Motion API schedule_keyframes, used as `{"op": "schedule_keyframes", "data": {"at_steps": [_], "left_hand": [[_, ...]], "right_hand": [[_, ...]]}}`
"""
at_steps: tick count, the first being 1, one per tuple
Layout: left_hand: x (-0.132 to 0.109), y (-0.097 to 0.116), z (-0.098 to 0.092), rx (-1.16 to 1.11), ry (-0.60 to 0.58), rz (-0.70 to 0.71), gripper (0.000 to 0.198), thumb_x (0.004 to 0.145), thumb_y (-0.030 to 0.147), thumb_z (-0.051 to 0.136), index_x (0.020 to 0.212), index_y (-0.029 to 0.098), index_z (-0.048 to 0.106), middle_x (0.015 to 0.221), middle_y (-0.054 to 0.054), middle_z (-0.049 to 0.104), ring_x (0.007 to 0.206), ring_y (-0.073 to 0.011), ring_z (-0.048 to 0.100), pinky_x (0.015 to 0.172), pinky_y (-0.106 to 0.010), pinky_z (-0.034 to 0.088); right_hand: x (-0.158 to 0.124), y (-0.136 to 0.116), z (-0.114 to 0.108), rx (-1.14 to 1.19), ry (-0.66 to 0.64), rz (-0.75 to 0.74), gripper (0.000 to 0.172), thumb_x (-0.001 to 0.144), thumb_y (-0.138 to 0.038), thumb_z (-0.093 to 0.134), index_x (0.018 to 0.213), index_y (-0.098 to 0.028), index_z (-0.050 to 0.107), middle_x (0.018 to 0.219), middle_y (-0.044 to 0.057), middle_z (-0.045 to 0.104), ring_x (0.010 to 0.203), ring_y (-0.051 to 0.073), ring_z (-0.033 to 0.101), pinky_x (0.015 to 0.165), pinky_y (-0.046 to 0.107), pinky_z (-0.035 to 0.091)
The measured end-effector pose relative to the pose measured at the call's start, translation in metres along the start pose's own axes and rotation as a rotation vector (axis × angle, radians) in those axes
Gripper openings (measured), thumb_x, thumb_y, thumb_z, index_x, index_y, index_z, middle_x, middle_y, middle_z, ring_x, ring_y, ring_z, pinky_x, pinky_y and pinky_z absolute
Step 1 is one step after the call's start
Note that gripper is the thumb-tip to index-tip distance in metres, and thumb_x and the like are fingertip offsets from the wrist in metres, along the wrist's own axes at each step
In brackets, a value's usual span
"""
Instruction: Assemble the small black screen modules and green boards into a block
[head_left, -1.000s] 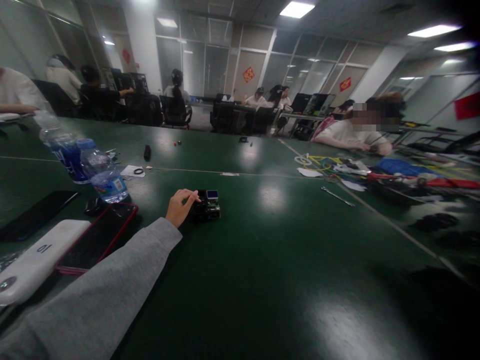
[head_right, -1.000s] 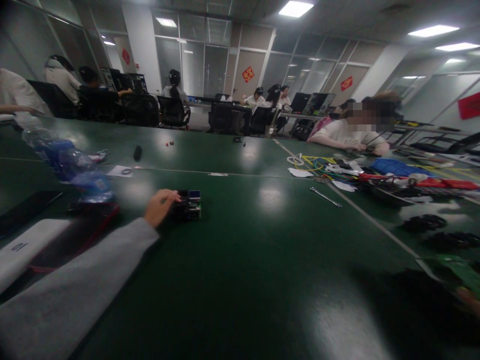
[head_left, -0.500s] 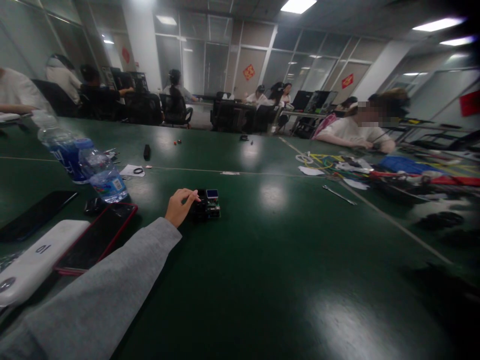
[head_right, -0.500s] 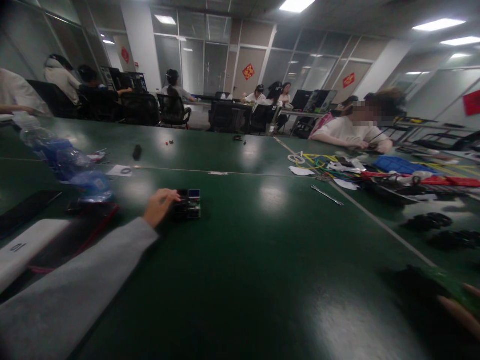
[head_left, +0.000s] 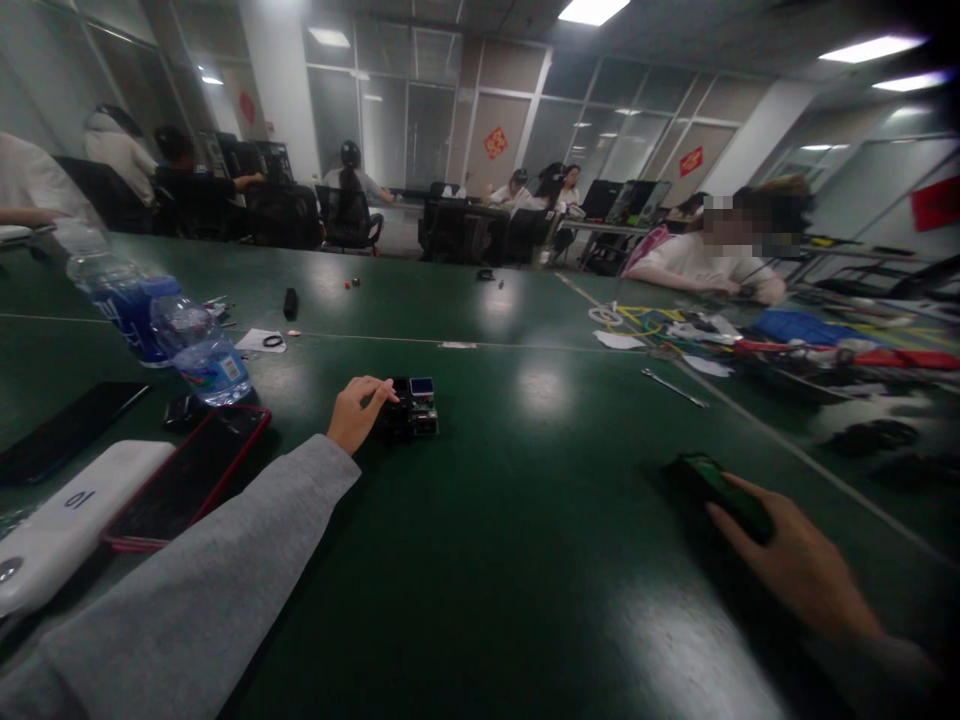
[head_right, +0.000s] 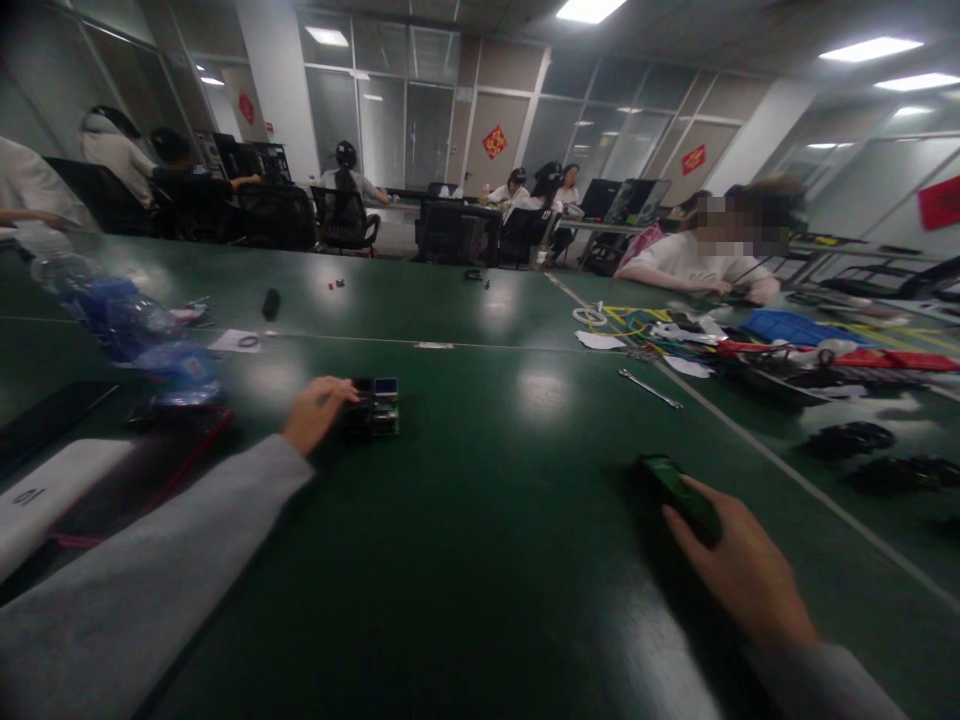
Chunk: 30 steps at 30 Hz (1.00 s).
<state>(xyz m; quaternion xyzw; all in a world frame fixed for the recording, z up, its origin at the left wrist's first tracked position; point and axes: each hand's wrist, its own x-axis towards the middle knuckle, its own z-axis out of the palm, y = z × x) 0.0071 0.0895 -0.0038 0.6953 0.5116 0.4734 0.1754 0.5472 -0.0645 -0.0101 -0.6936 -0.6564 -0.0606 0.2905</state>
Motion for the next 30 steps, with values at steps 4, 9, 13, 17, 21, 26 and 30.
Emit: {"op": "schedule_keyframes", "data": {"at_steps": [4,9,13,17,21,26,30], "left_hand": [[0.0,-0.001,0.0,0.007,0.004,0.001,0.04,0.089,0.049,0.044,0.071,0.022,0.067,0.088,-0.002,0.067,0.094,-0.0195,0.058,0.09,-0.037,0.043],[0.002,-0.005,0.002,-0.018,0.005,0.006,0.039,0.088,0.048,0.045,0.072,0.022,0.068,0.089,-0.002,0.067,0.093,-0.0186,0.059,0.09,-0.036,0.044],[0.002,-0.007,0.004,-0.033,0.001,0.022,0.038,0.089,0.047,0.045,0.073,0.022,0.068,0.089,-0.002,0.067,0.092,-0.0178,0.059,0.091,-0.034,0.043],[0.003,-0.006,0.006,-0.043,-0.004,0.031,0.038,0.09,0.046,0.043,0.074,0.021,0.066,0.088,-0.002,0.066,0.091,-0.0177,0.059,0.09,-0.033,0.044],[0.003,-0.007,0.007,-0.029,-0.028,0.017,0.035,0.09,0.045,0.044,0.079,0.021,0.067,0.092,-0.004,0.064,0.093,-0.0185,0.059,0.089,-0.034,0.045],[0.005,-0.013,0.01,-0.077,0.029,-0.021,0.03,0.088,0.043,0.048,0.1,0.02,0.063,0.114,-0.007,0.055,0.098,-0.0179,0.058,0.086,-0.033,0.049],[0.006,-0.024,0.013,-0.111,0.032,-0.127,0.033,0.089,0.042,0.047,0.11,0.019,0.056,0.113,-0.008,0.053,0.085,-0.015,0.06,0.081,-0.034,0.051]], "right_hand": [[0.02,-0.106,0.047,0.188,-0.249,-0.369,0.048,0.087,-0.044,0.053,0.131,-0.026,0.044,0.126,0.01,0.052,0.116,0.028,0.048,0.099,0.049,0.039],[0.022,-0.253,0.078,0.381,-0.496,-0.694,0.048,0.089,-0.039,0.054,0.134,-0.027,0.042,0.132,0.006,0.048,0.125,0.026,0.039,0.103,0.05,0.035],[0.018,-0.305,0.089,0.501,-0.572,-0.852,0.044,0.091,-0.04,0.051,0.133,-0.028,0.044,0.131,0.004,0.049,0.122,0.023,0.041,0.103,0.046,0.036],[0.022,-0.306,0.094,0.603,-0.511,-0.804,0.048,0.092,-0.044,0.048,0.137,-0.03,0.038,0.142,0.002,0.038,0.129,0.024,0.033,0.107,0.047,0.031],[0.038,-0.287,0.106,0.711,-0.337,-0.522,0.043,0.097,-0.039,0.037,0.139,-0.031,0.035,0.142,0.003,0.035,0.131,0.023,0.031,0.11,0.048,0.027],[0.056,-0.262,0.137,0.744,-0.332,-0.277,0.038,0.097,-0.041,0.038,0.133,-0.03,0.044,0.132,0.005,0.044,0.124,0.022,0.04,0.106,0.045,0.035],[0.06,-0.259,0.146,0.7,-0.375,-0.307,0.043,0.096,-0.042,0.041,0.137,-0.03,0.039,0.131,0.007,0.046,0.12,0.022,0.045,0.102,0.045,0.039]]}}
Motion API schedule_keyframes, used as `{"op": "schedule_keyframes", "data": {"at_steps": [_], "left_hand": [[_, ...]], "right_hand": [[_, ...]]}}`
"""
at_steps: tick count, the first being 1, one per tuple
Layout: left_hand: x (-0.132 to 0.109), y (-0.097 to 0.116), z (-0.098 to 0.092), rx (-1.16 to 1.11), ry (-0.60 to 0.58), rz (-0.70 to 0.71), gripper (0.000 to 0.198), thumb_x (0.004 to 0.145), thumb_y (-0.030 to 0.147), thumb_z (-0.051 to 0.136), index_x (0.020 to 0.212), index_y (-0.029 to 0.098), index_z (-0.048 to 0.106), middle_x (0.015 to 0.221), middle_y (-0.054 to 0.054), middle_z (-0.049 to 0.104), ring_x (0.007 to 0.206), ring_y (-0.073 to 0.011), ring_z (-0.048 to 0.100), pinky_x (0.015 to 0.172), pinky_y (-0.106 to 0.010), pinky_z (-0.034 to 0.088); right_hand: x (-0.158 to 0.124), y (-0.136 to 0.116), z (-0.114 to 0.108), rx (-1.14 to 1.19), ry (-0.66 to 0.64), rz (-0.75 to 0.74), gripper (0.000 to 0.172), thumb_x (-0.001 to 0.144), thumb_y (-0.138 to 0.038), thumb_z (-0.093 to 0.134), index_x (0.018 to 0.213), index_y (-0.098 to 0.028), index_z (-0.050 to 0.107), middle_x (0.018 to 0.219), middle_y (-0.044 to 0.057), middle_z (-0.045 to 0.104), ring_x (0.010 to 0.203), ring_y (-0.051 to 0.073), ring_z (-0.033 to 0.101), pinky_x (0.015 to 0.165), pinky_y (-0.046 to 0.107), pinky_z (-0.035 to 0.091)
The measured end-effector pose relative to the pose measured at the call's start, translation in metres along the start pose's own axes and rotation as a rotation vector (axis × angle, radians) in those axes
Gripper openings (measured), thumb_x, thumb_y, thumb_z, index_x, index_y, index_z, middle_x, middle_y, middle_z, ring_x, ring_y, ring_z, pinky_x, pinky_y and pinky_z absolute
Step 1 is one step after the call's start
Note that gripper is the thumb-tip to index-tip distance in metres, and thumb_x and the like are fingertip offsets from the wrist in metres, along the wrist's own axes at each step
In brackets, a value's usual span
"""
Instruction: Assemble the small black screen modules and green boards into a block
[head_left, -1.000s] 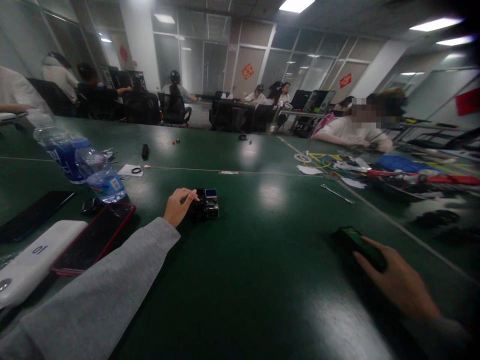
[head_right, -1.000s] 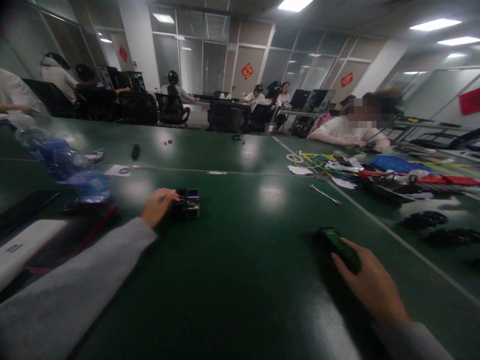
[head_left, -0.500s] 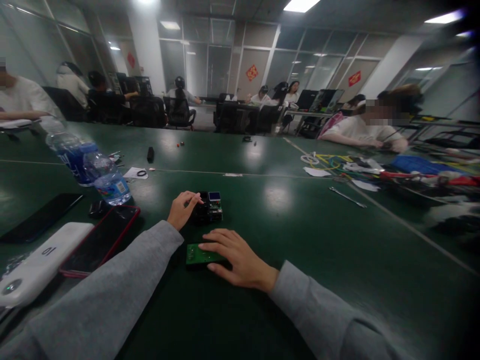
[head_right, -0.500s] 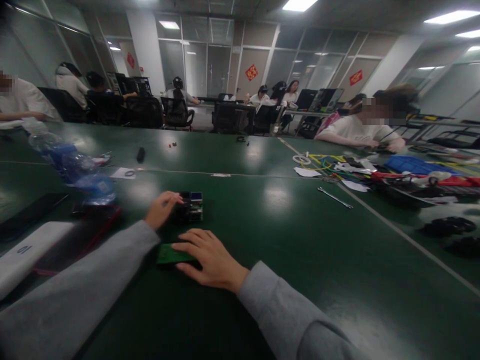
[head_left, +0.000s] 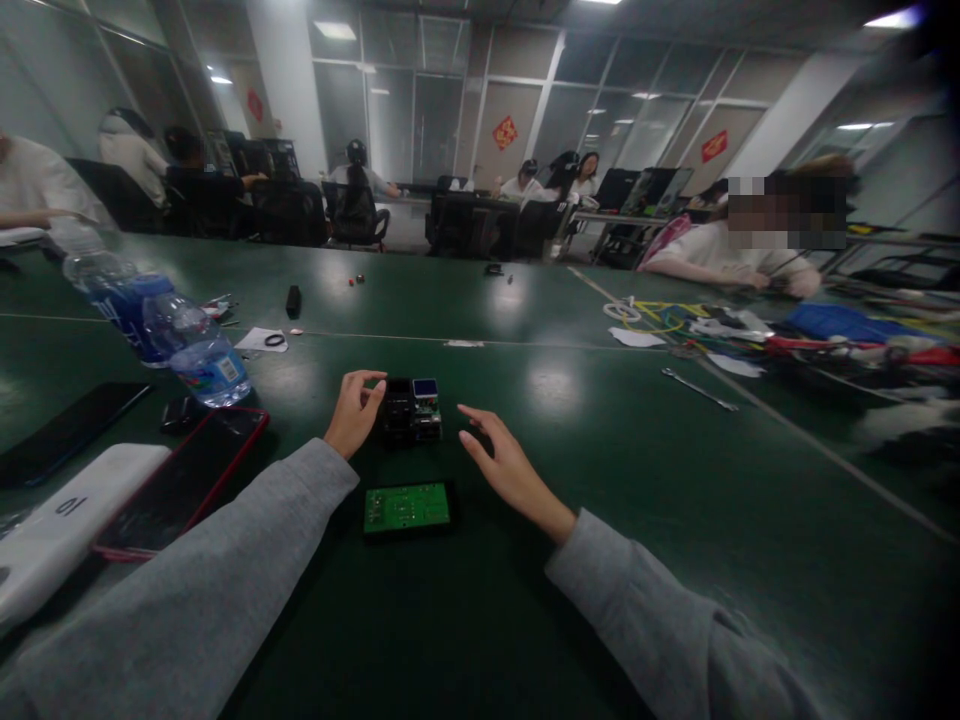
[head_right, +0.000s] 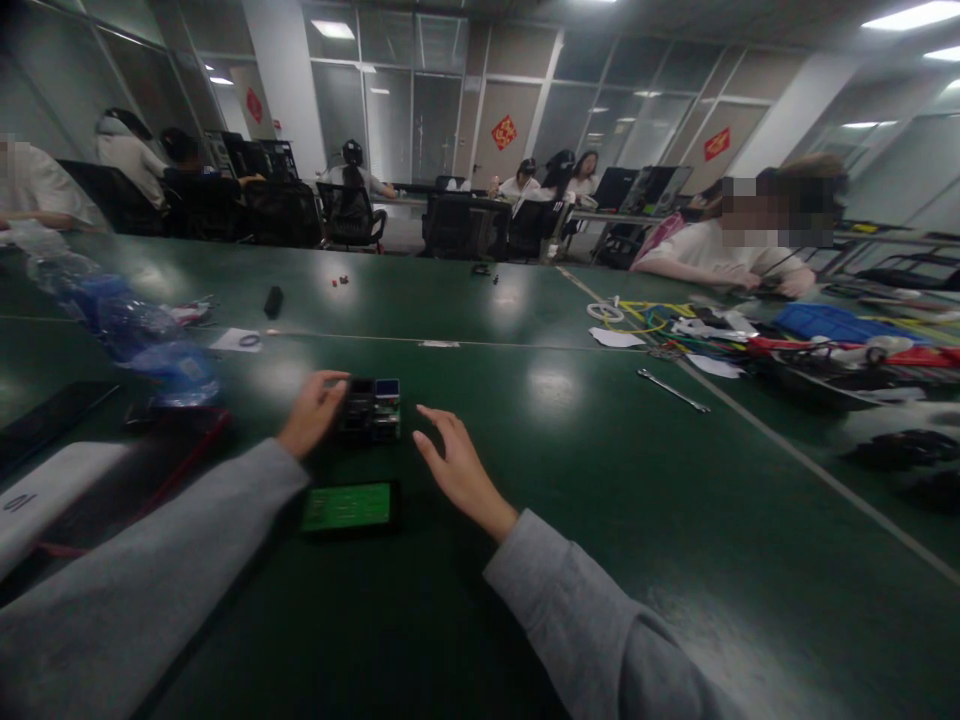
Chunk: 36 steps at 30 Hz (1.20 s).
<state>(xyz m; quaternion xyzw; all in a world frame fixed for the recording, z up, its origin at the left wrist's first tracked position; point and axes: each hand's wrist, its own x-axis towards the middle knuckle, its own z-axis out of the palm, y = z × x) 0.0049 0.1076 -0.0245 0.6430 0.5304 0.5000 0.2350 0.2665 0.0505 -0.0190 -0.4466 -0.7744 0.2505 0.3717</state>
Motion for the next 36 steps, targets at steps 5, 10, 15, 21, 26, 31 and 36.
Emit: {"op": "schedule_keyframes", "data": {"at_steps": [5,10,15,21,26,31,36], "left_hand": [[0.002,-0.01,0.002,-0.002,-0.023,-0.067,0.033,0.086,0.042,0.051,0.108,0.018,0.056,0.104,-0.007,0.059,0.087,-0.0171,0.061,0.08,-0.035,0.05],[0.002,-0.011,0.003,-0.057,-0.079,-0.109,0.036,0.087,0.044,0.05,0.112,0.019,0.052,0.09,-0.005,0.065,0.082,-0.0178,0.063,0.075,-0.035,0.05],[0.0,-0.003,0.003,-0.096,-0.157,-0.087,0.04,0.086,0.044,0.052,0.116,0.018,0.05,0.087,-0.004,0.064,0.08,-0.0172,0.063,0.076,-0.034,0.05],[-0.002,0.0,0.004,-0.143,-0.237,-0.089,0.046,0.084,0.046,0.055,0.12,0.019,0.048,0.089,-0.004,0.063,0.078,-0.0164,0.063,0.074,-0.034,0.051],[-0.003,0.002,0.005,-0.158,-0.276,-0.081,0.049,0.082,0.046,0.057,0.123,0.021,0.048,0.097,-0.005,0.058,0.074,-0.0145,0.061,0.066,-0.031,0.051],[-0.006,0.012,0.003,-0.202,-0.328,-0.093,0.051,0.081,0.045,0.059,0.123,0.02,0.046,0.1,-0.004,0.052,0.072,-0.0128,0.059,0.063,-0.028,0.05],[-0.006,0.014,0.002,-0.174,-0.346,-0.04,0.048,0.081,0.044,0.061,0.12,0.018,0.05,0.082,0.001,0.05,0.067,-0.0106,0.052,0.064,-0.026,0.045]], "right_hand": [[0.015,-0.008,0.011,-0.217,-0.087,-0.132,0.06,0.09,-0.043,0.054,0.142,-0.03,0.029,0.142,0.01,0.035,0.13,0.027,0.034,0.106,0.052,0.033],[0.026,-0.009,0.02,-0.259,-0.135,-0.162,0.062,0.089,-0.038,0.057,0.143,-0.032,0.026,0.139,0.01,0.039,0.125,0.027,0.041,0.099,0.053,0.041],[0.023,-0.008,0.018,-0.229,-0.116,-0.179,0.048,0.091,-0.03,0.056,0.135,-0.027,0.039,0.129,0.008,0.049,0.119,0.025,0.048,0.099,0.049,0.042],[0.021,-0.009,0.016,-0.159,-0.071,-0.183,0.043,0.088,-0.029,0.06,0.128,-0.026,0.045,0.121,0.007,0.052,0.113,0.023,0.051,0.096,0.046,0.044],[0.02,-0.009,0.015,-0.167,-0.06,-0.157,0.042,0.086,-0.029,0.063,0.125,-0.025,0.047,0.117,0.007,0.052,0.109,0.023,0.051,0.093,0.044,0.045],[0.02,-0.009,0.016,-0.189,-0.056,-0.172,0.041,0.087,-0.026,0.062,0.125,-0.024,0.046,0.117,0.007,0.051,0.109,0.022,0.05,0.094,0.042,0.045],[0.02,-0.01,0.017,-0.21,-0.064,-0.18,0.04,0.088,-0.024,0.061,0.124,-0.023,0.045,0.117,0.007,0.051,0.108,0.022,0.05,0.093,0.042,0.045]]}}
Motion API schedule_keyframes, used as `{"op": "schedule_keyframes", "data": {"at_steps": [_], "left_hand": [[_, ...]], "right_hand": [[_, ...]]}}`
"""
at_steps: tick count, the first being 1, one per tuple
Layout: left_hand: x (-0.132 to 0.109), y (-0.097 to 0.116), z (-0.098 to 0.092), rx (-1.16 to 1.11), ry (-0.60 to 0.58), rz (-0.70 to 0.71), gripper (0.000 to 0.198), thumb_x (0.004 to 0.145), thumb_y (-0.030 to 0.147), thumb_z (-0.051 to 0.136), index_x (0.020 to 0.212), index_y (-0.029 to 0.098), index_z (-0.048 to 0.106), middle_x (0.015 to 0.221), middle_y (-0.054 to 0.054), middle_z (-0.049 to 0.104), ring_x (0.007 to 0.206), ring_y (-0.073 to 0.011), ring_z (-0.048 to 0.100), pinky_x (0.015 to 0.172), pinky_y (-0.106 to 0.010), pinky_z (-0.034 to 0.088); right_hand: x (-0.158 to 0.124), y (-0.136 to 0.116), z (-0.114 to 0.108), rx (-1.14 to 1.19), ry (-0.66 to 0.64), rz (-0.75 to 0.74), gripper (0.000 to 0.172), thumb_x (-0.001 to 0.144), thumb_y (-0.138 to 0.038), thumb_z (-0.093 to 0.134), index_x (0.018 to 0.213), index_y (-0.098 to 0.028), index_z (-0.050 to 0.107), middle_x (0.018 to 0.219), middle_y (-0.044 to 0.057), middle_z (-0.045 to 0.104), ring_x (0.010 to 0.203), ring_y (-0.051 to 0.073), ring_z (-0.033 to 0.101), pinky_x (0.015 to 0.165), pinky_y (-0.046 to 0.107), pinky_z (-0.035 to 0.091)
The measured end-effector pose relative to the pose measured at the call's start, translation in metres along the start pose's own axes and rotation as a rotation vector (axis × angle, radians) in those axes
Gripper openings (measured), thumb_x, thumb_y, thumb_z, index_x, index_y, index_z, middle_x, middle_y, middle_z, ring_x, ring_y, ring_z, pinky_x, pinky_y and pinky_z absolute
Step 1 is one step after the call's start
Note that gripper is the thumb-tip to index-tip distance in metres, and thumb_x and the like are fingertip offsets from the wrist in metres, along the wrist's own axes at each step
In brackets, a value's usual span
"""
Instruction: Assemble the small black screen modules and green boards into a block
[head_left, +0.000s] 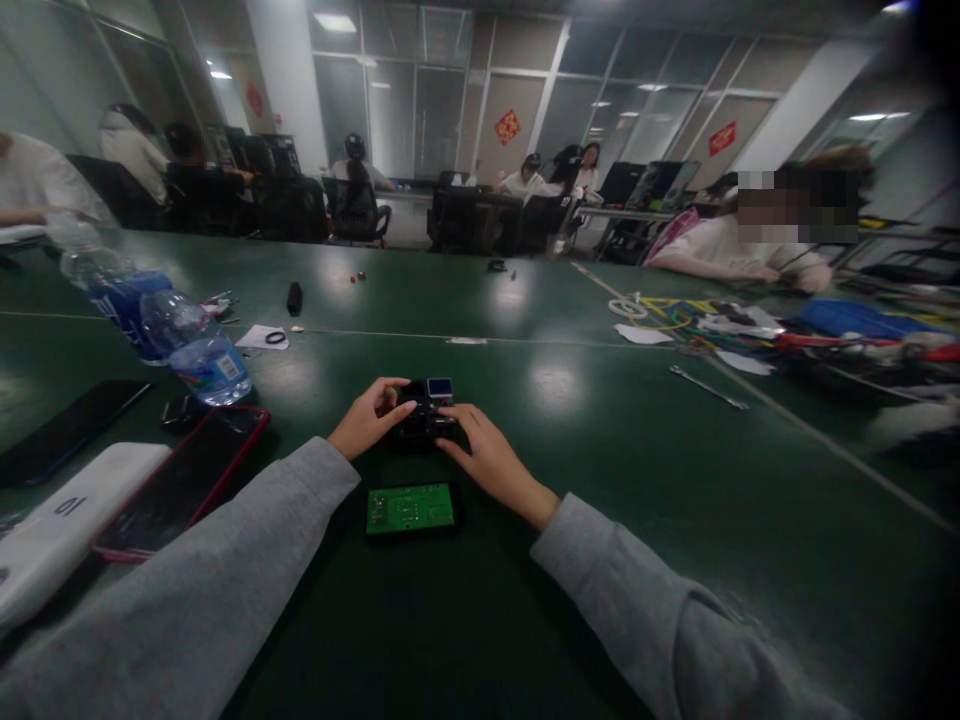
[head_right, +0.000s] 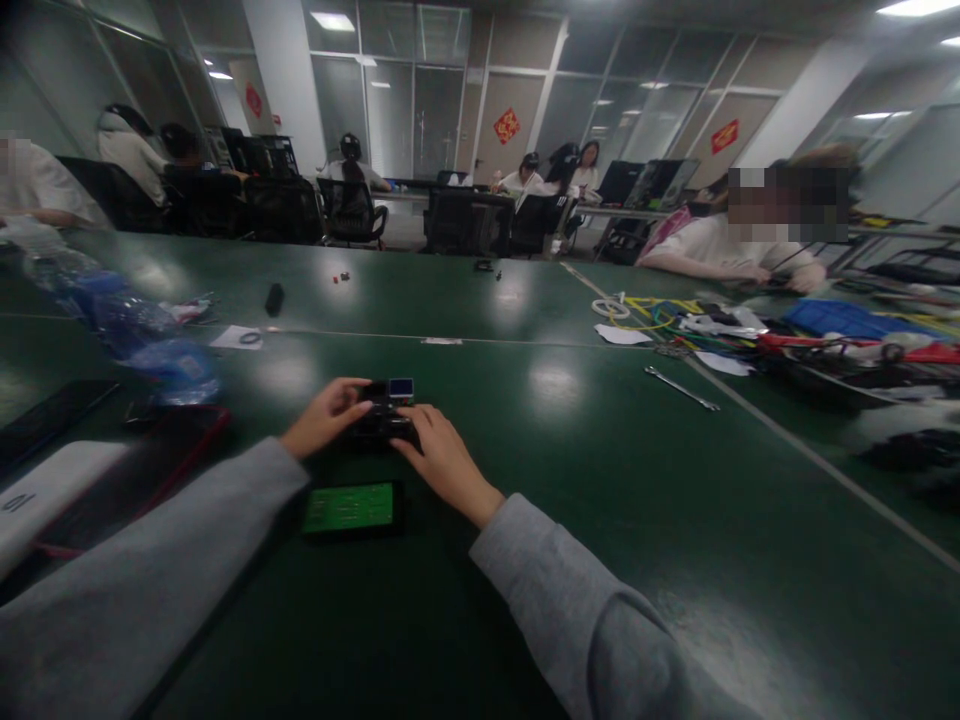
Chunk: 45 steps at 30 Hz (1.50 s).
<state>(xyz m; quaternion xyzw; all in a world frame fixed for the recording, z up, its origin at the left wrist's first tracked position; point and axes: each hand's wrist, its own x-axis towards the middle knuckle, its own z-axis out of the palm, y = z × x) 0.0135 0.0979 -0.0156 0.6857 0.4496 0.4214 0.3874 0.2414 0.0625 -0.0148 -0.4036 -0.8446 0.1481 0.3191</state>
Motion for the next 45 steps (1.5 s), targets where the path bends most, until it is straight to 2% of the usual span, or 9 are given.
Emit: {"op": "schedule_keyframes", "data": {"at_steps": [2,5,22,45], "left_hand": [[0.0,-0.001,0.0,0.038,0.008,0.025,0.046,0.081,0.044,0.061,0.118,0.018,0.052,0.071,0.004,0.044,0.062,-0.0093,0.046,0.061,-0.024,0.042],[0.0,-0.003,-0.001,0.055,-0.002,0.03,0.045,0.082,0.045,0.06,0.117,0.019,0.052,0.066,0.006,0.043,0.057,-0.0087,0.042,0.058,-0.023,0.038],[-0.001,0.005,-0.001,0.038,-0.047,0.02,0.039,0.082,0.045,0.059,0.109,0.016,0.058,0.072,0.0,0.059,0.064,-0.0128,0.056,0.06,-0.026,0.044],[-0.001,0.007,0.0,0.046,-0.035,0.02,0.037,0.081,0.044,0.059,0.105,0.015,0.06,0.075,-0.002,0.062,0.067,-0.014,0.058,0.061,-0.027,0.046]], "right_hand": [[0.0,0.0,0.0,-0.006,0.0,-0.005,0.04,0.088,-0.024,0.06,0.124,-0.023,0.045,0.117,0.007,0.051,0.109,0.023,0.05,0.093,0.043,0.045],[0.0,0.001,0.001,-0.016,0.005,-0.005,0.04,0.087,-0.025,0.06,0.124,-0.023,0.045,0.117,0.008,0.051,0.109,0.023,0.05,0.093,0.044,0.045],[0.001,-0.001,0.0,-0.037,-0.023,0.005,0.039,0.088,-0.025,0.059,0.124,-0.022,0.044,0.117,0.008,0.05,0.108,0.023,0.05,0.091,0.044,0.046],[0.0,-0.003,-0.001,-0.051,-0.032,0.004,0.038,0.089,-0.026,0.056,0.125,-0.022,0.044,0.118,0.009,0.05,0.108,0.024,0.05,0.091,0.046,0.046]]}}
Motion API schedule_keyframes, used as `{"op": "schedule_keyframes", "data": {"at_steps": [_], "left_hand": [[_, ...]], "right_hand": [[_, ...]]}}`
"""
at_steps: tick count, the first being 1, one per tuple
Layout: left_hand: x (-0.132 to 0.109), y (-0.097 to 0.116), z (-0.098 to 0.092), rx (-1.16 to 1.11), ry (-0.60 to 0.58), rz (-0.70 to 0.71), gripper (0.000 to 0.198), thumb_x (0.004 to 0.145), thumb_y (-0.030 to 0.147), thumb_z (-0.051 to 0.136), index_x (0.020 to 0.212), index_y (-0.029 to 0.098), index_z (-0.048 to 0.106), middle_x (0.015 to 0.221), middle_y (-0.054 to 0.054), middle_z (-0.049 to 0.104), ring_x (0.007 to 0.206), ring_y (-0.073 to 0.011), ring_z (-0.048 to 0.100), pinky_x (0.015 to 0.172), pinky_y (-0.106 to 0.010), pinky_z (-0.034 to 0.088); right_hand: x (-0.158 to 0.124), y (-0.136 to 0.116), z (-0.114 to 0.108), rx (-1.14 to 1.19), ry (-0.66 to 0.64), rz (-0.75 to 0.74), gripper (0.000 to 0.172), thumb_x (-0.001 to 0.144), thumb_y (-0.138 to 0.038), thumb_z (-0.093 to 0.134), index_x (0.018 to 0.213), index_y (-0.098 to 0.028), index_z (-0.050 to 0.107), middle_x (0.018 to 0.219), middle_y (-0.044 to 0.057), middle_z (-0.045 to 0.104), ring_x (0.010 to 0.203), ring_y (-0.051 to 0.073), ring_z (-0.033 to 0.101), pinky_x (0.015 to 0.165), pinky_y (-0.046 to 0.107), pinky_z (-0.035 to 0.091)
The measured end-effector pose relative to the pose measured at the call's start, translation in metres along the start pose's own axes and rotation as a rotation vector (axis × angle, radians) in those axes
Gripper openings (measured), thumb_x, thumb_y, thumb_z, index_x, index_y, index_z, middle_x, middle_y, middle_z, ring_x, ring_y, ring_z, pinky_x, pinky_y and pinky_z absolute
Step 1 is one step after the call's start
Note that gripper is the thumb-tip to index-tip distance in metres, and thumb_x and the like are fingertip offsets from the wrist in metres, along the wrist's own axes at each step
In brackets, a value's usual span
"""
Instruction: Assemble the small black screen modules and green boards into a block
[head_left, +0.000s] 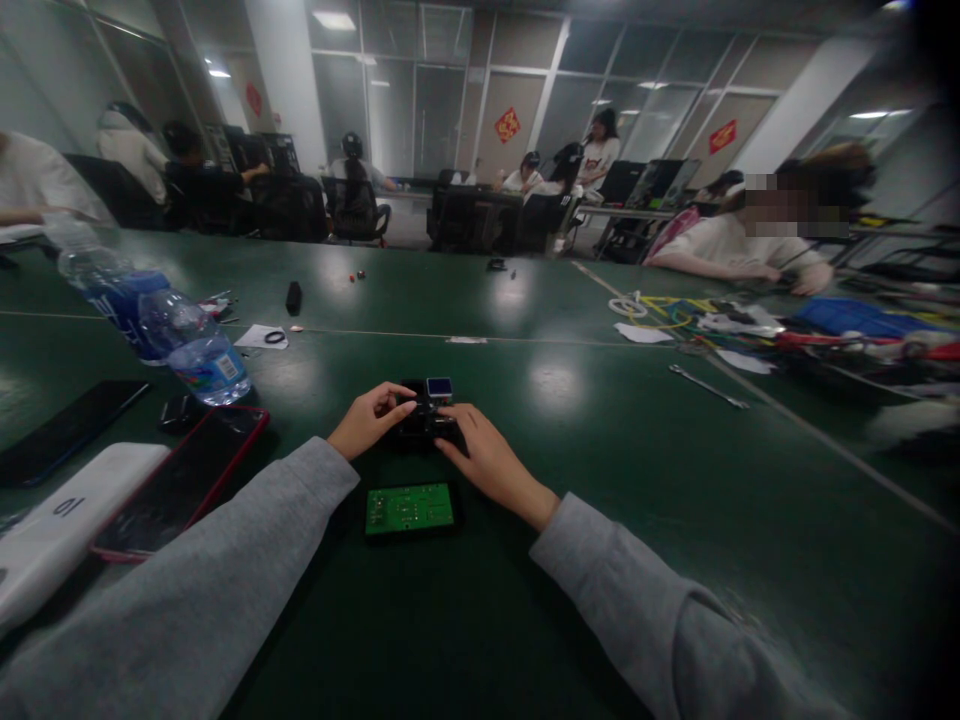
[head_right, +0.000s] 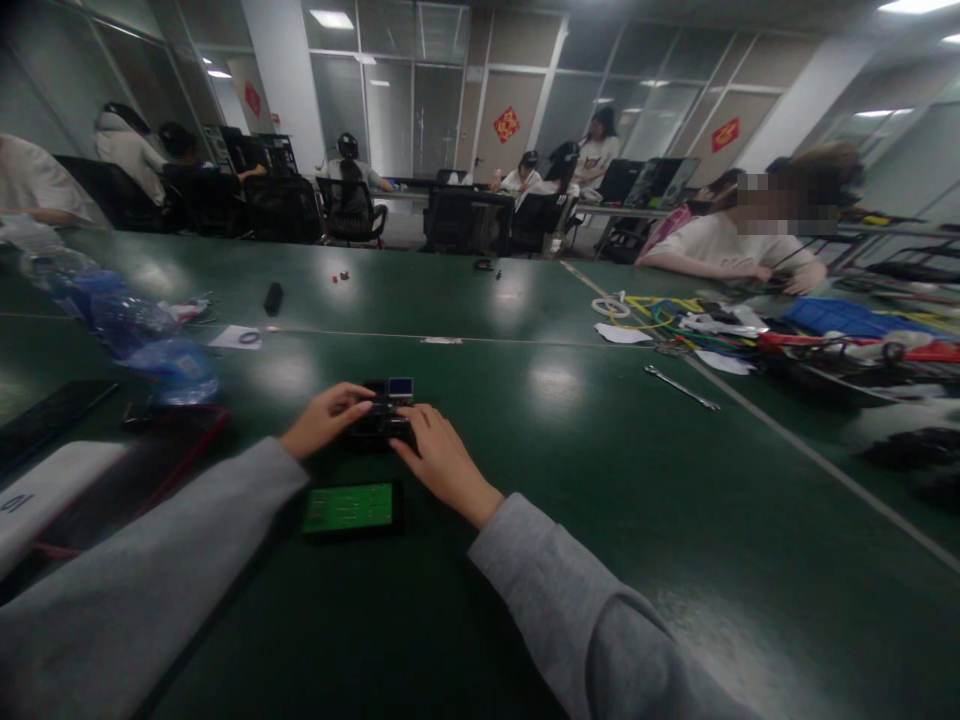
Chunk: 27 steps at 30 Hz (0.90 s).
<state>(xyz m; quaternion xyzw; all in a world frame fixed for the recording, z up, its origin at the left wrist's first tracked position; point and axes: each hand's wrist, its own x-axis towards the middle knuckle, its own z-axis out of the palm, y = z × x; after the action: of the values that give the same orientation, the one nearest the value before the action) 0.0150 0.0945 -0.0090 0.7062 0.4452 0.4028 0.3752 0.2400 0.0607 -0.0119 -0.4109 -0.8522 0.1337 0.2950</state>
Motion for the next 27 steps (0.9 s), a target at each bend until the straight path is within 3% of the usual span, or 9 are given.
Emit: {"op": "schedule_keyframes", "data": {"at_steps": [27], "left_hand": [[-0.0003,0.0024,0.0006,-0.015,-0.014,-0.022,0.035,0.082,0.043,0.059,0.104,0.017,0.06,0.08,-0.004,0.064,0.073,-0.0159,0.06,0.064,-0.029,0.048]], "right_hand": [[-0.0001,0.0003,-0.0002,-0.021,-0.001,-0.003,0.039,0.089,-0.027,0.056,0.125,-0.021,0.043,0.118,0.01,0.049,0.109,0.024,0.05,0.09,0.046,0.046]]}}
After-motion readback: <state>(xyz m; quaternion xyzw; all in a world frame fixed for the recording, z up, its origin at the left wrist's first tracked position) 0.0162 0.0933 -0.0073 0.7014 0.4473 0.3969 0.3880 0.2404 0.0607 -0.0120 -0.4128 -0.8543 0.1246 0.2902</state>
